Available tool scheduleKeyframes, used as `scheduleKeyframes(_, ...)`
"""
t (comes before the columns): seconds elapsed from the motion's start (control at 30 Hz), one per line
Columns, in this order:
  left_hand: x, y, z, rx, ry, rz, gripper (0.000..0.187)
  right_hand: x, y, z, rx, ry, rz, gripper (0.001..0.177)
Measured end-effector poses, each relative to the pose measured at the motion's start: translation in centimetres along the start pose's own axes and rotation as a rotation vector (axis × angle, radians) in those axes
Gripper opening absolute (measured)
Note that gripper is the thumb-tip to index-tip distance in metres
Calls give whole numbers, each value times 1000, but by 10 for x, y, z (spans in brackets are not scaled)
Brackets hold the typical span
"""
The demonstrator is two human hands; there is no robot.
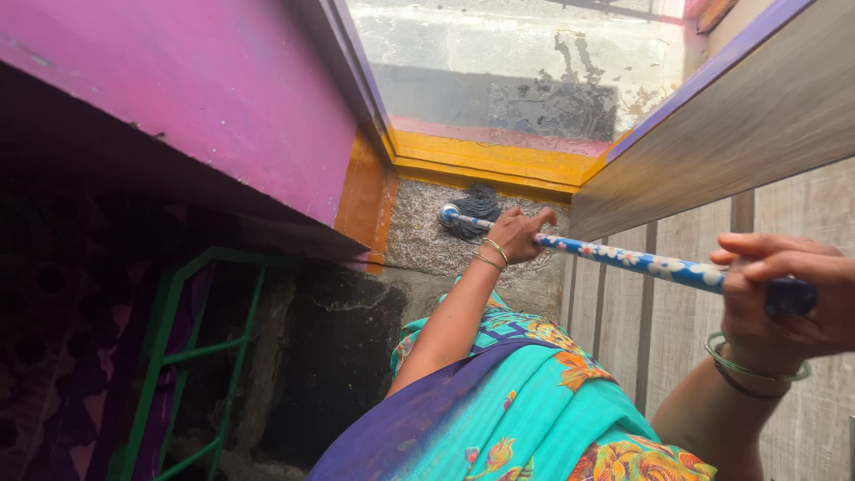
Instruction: The person mops a dark stone-tiled floor using a blue and white patterned mop. They move the mop back and forth across the entrance area and into the room, cleaning around a green metal bed frame and near a purple wall.
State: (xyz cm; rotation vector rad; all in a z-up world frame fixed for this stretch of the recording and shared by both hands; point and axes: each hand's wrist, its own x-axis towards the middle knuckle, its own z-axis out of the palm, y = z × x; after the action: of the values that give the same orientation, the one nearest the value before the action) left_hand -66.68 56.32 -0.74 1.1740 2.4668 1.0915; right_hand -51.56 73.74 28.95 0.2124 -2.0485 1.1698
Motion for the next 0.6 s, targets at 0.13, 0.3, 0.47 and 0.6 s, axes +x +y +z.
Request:
scheduleKeyframes(0.13, -44, -36, -23, 74, 140, -202, 32, 12, -24, 46, -94, -136, 23, 14)
scheduleKeyframes(0.3, -107, -70, -29, 96, 258, -346, 35, -5, -34, 87, -49, -314, 79, 11)
scheduleKeyframes(0.47, -148, -62, -15, -44, 271, -413, 33, -48, -27, 94, 200, -289, 114, 11)
scheduleKeyframes(0.6, -178, -35, -27, -106, 231, -379, 28, -73, -13, 86, 323, -211, 81, 16)
